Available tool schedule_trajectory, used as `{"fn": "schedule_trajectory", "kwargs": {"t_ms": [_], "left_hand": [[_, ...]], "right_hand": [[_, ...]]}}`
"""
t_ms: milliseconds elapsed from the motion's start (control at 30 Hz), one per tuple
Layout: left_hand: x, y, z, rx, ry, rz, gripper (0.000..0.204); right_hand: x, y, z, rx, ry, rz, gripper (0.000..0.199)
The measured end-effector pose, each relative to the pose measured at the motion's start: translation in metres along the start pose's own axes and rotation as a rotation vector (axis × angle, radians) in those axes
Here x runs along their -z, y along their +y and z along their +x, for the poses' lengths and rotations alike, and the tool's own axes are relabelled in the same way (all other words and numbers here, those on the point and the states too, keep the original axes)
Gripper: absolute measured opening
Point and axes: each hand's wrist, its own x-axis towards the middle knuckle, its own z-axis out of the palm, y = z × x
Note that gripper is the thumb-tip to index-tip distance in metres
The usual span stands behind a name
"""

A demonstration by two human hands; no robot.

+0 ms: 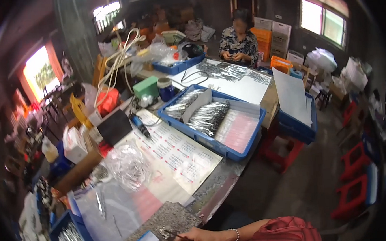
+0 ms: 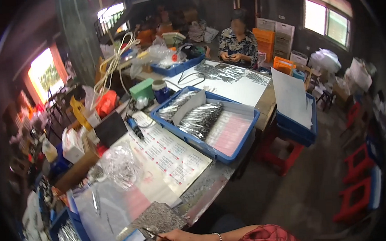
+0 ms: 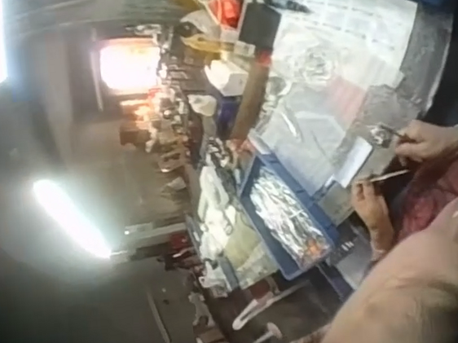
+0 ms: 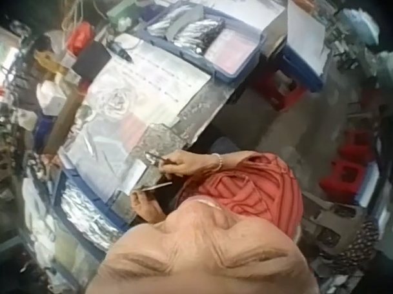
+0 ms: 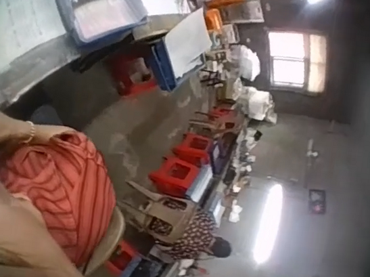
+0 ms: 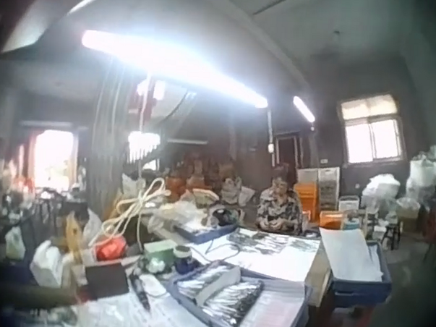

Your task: Manually assembling small metal pins into plastic strips using pliers and a small hammer on a stone base.

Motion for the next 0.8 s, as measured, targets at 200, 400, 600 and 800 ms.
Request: {"fn": "schedule_trajectory", "kwargs": {"t_ms": [200, 400, 600, 800], "left_hand": [[0.008, -0.013, 0.009, 0.047, 0.001, 0.043, 0.010], [0.007, -0.014, 0.007, 0.045, -0.006, 0.100, 0.010], [0.012, -0.009, 0.004, 0.035, -0.012, 0.174, 0.008], [0.011, -0.017, 0.011, 0.039, -0.044, 0.252, 0.008]], "right_hand": [[0.015, 0.016, 0.006, 0.017, 0.065, 0.223, 0.019], [0.018, 0.000, 0.005, 0.024, 0.022, 0.168, 0.018], [0.009, -0.075, -0.002, 0.248, -0.172, 0.293, 0.013], [-0.011, -0.125, -0.003, 0.267, -0.359, 0.539, 0.017]]}}
